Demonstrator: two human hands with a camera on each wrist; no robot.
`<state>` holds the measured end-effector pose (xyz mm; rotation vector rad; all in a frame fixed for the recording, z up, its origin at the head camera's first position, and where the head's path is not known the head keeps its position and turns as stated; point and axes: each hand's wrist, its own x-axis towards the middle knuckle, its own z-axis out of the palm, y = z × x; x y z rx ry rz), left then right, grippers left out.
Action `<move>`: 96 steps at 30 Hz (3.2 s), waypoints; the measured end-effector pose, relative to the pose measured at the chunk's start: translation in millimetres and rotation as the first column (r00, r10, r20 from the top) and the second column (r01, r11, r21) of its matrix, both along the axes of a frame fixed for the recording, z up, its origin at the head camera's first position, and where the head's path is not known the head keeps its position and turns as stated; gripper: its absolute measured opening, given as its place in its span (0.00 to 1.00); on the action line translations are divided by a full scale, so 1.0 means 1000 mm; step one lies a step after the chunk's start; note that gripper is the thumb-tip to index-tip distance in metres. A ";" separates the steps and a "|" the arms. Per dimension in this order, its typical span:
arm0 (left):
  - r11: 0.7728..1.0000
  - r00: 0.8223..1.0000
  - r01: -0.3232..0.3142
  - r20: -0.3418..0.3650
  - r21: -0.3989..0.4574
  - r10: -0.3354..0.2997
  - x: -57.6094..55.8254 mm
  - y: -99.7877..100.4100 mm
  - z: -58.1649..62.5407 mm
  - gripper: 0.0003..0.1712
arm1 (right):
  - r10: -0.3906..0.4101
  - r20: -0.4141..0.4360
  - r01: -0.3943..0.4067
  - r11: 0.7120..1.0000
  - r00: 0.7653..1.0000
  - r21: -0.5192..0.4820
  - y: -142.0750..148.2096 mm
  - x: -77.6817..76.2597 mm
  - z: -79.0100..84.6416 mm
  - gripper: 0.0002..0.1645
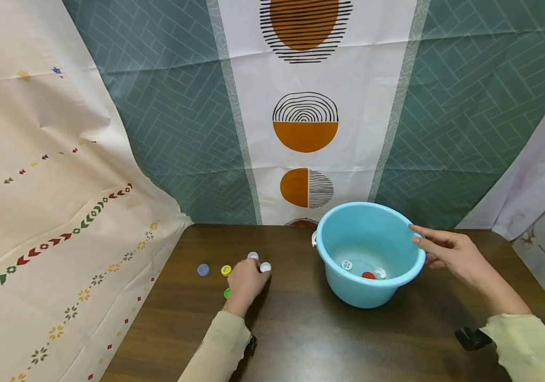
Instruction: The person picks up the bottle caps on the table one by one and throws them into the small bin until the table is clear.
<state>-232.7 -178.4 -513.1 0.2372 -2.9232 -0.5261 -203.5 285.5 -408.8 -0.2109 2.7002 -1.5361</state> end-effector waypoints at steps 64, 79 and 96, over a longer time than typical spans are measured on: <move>0.606 0.843 0.452 -0.536 0.654 -0.049 -0.005 0.047 0.068 0.13 | -0.006 0.001 0.006 1.000 1.000 0.001 0.001 -0.002 -0.003 0.36; 0.530 0.852 0.483 -0.515 0.697 -0.098 0.020 0.075 0.123 0.16 | -0.008 -0.001 0.008 1.000 1.000 0.000 0.000 -0.002 -0.002 0.36; 0.476 0.797 0.582 -0.579 0.659 -0.172 -0.005 0.094 0.107 0.15 | -0.008 0.002 0.008 1.000 1.000 -0.004 -0.001 0.000 -0.002 0.36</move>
